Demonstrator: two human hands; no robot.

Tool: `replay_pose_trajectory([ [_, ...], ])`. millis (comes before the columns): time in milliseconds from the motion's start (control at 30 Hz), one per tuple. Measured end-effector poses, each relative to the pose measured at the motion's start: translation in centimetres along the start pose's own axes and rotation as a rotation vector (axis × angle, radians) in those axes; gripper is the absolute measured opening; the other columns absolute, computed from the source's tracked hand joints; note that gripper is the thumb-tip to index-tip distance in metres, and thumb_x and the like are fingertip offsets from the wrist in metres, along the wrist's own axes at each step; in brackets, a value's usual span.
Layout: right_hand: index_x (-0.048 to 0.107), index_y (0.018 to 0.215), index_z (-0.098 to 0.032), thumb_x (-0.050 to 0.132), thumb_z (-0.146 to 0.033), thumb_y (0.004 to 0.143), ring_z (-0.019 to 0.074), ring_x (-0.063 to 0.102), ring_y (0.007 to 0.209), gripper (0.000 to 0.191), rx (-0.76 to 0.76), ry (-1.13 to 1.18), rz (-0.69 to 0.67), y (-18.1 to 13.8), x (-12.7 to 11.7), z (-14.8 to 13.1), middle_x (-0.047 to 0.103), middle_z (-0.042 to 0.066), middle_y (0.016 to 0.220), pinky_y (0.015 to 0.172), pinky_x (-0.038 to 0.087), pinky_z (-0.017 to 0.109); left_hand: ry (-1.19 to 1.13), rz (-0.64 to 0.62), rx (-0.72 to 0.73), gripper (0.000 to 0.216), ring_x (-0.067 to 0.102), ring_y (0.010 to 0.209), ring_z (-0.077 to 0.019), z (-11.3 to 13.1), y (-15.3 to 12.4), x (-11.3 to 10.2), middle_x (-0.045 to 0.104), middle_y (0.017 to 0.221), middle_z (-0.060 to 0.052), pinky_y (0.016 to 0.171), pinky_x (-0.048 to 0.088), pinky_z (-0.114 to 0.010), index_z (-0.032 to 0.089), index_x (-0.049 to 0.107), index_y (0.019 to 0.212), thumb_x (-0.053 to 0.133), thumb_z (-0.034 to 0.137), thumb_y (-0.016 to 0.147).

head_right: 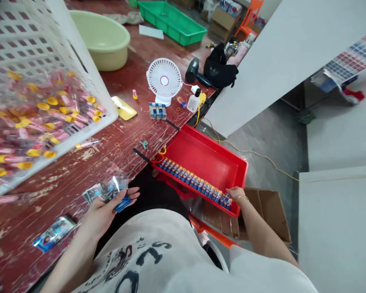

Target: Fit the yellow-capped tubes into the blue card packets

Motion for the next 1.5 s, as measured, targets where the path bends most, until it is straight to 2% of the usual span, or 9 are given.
replay_pose_trajectory([
  [167, 0.058, 0.109, -0.014, 0.054, -0.032, 0.091, 0.0143, 0.062, 0.083, 0.026, 0.039, -0.101, -0.012, 0.6, 2.0, 1.8, 0.062, 0.005, 0.102, 0.071, 0.055, 0.032, -0.037, 0.042, 0.029, 0.03, 0.07, 0.087, -0.0266, 0.6, 0.2, 0.1, 0.075, 0.093, -0.011, 0.082, 0.056, -0.038, 0.012, 0.071, 0.089, 0.076, 0.032, 0.068],
  [300, 0.06, 0.096, -0.012, 0.056, -0.022, 0.088, 0.0168, 0.062, 0.079, 0.013, -0.18, -0.157, 0.096, 0.1, 0.4, -1.2, 0.063, 0.007, 0.092, 0.072, 0.053, 0.035, -0.07, 0.085, 0.079, 0.034, 0.071, 0.083, -0.0246, 0.6, 0.1, -0.9, 0.075, 0.092, -0.012, 0.083, 0.056, -0.035, 0.011, 0.071, 0.089, 0.078, 0.036, 0.067],
  [433, 0.059, 0.093, -0.016, 0.055, -0.021, 0.083, 0.0223, 0.061, 0.085, 0.012, -0.664, -0.103, 0.097, -3.3, 3.6, -11.8, 0.064, 0.011, 0.093, 0.082, 0.05, 0.038, -0.096, 0.105, 0.092, 0.04, 0.072, 0.08, -0.0267, 1.1, -0.2, -2.2, 0.075, 0.092, -0.014, 0.079, 0.057, -0.037, 0.01, 0.07, 0.095, 0.079, 0.035, 0.066],
  [600, 0.058, 0.093, -0.018, 0.046, -0.027, 0.088, 0.022, 0.059, 0.091, 0.016, -1.671, -0.071, -0.13, -18.4, 15.7, -29.3, 0.064, 0.01, 0.094, 0.087, 0.047, 0.037, -0.143, 0.22, 0.125, 0.038, 0.072, 0.078, -0.0244, 2.5, -1.1, -4.2, 0.074, 0.091, -0.016, 0.077, 0.057, -0.034, 0.009, 0.069, 0.095, 0.078, 0.034, 0.068],
  [700, 0.057, 0.102, -0.017, 0.051, -0.021, 0.085, 0.025, 0.051, 0.108, 0.019, -1.802, -0.14, -0.23, -25.7, 22.8, -36.2, 0.061, 0.012, 0.11, 0.097, 0.04, 0.04, -0.199, 0.265, 0.137, 0.038, 0.072, 0.076, -0.0231, 2.7, -1.9, -5.1, 0.074, 0.09, -0.015, 0.073, 0.058, -0.032, 0.009, 0.069, 0.095, 0.078, 0.034, 0.068],
  [900, 0.056, 0.1, -0.012, 0.052, -0.006, 0.078, 0.0323, 0.051, 0.105, 0.023, -1.76, -0.194, -0.367, -28.5, 27.7, -40.0, 0.061, 0.019, 0.103, 0.091, 0.038, 0.051, -0.259, 0.367, 0.194, 0.036, 0.068, 0.059, -0.0173, 2.4, -2.8, -6.3, 0.074, 0.075, -0.012, 0.063, 0.057, -0.03, 0.008, 0.071, 0.079, 0.086, 0.03, 0.056],
  [1100, 0.03, 0.126, -0.023, 0.049, -0.025, 0.09, 0.0164, 0.061, 0.08, 0.041, -1.609, 0.169, -0.746, -28.5, 21.4, -35.7, 0.059, 0.002, 0.087, 0.077, 0.052, 0.035, -0.195, 0.378, 0.248, 0.029, 0.063, 0.052, -0.0131, 2.4, -2.4, -6.6, 0.071, 0.064, -0.007, 0.057, 0.054, -0.024, 0.009, 0.07, 0.068, 0.086, 0.029, 0.055],
  [1233, 0.045, 0.108, -0.027, 0.061, -0.031, 0.085, 0.0147, 0.06, 0.086, 0.029, -1.452, 0.547, -0.997, -30.1, 17.5, -32.6, 0.056, 0.001, 0.097, 0.081, 0.051, 0.032, -0.142, 0.39, 0.264, 0.028, 0.064, 0.053, -0.0148, 2.3, -2.0, -6.4, 0.069, 0.058, -0.005, 0.058, 0.054, -0.025, 0.01, 0.071, 0.069, 0.085, 0.03, 0.055],
  [1500, 0.05, 0.087, -0.023, 0.071, -0.036, 0.075, 0.014, 0.061, 0.076, 0.028, -1.274, 0.407, -1.182, -30.6, 18.3, -32.6, 0.061, -0.001, 0.082, 0.075, 0.052, 0.031, -0.173, 0.348, 0.279, 0.033, 0.069, 0.066, -0.0198, 1.9, -1.8, -6.0, 0.074, 0.075, -0.009, 0.063, 0.056, -0.029, 0.01, 0.071, 0.084, 0.082, 0.031, 0.062],
])
Point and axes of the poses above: each hand's wrist, its own y-axis towards the middle knuckle, its own x-axis out of the palm, z = x × y, the point moved 2 cm from there along y, towards the middle knuckle
